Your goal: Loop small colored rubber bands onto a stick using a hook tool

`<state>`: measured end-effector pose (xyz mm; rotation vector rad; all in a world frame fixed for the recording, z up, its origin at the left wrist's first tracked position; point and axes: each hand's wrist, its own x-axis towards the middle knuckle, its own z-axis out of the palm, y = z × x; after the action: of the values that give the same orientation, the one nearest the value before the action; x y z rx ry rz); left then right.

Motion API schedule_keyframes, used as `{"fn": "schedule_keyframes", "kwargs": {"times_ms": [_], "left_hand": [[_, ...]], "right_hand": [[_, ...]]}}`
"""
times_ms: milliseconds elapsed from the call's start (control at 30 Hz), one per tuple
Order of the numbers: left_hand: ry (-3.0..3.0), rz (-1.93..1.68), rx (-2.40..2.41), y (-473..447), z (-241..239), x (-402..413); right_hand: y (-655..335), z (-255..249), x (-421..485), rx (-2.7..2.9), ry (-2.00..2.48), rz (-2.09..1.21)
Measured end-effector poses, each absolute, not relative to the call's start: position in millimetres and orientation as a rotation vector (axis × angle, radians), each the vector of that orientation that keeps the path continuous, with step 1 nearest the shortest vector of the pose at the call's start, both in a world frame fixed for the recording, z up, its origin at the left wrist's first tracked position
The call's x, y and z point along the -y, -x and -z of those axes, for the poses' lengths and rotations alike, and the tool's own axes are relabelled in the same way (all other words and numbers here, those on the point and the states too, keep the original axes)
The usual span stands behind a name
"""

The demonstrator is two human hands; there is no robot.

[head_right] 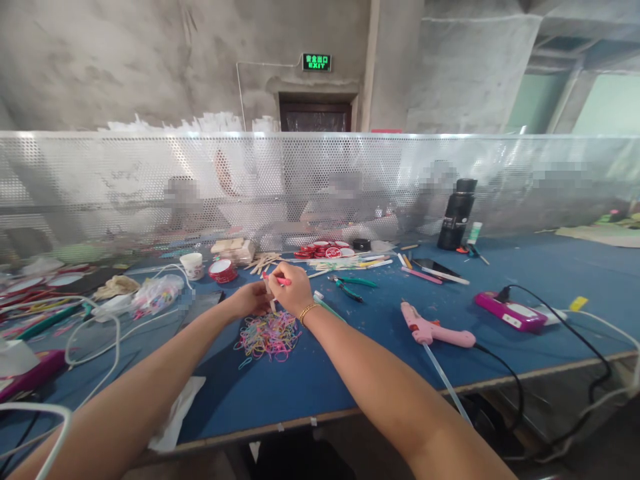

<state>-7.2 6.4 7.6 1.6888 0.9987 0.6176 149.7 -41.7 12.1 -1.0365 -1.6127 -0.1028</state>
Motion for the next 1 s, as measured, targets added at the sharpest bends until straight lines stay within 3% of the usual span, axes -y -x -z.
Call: {"fn": "schedule_keyframes", "kwargs": {"times_ms": [1000], "left_hand": [[-1.714, -0.618, -1.054, 6.0, -8.0, -5.1]], "right_hand": [[-152.0, -11.3, 39.4, 1.6, 1.029, 0.112]]}}
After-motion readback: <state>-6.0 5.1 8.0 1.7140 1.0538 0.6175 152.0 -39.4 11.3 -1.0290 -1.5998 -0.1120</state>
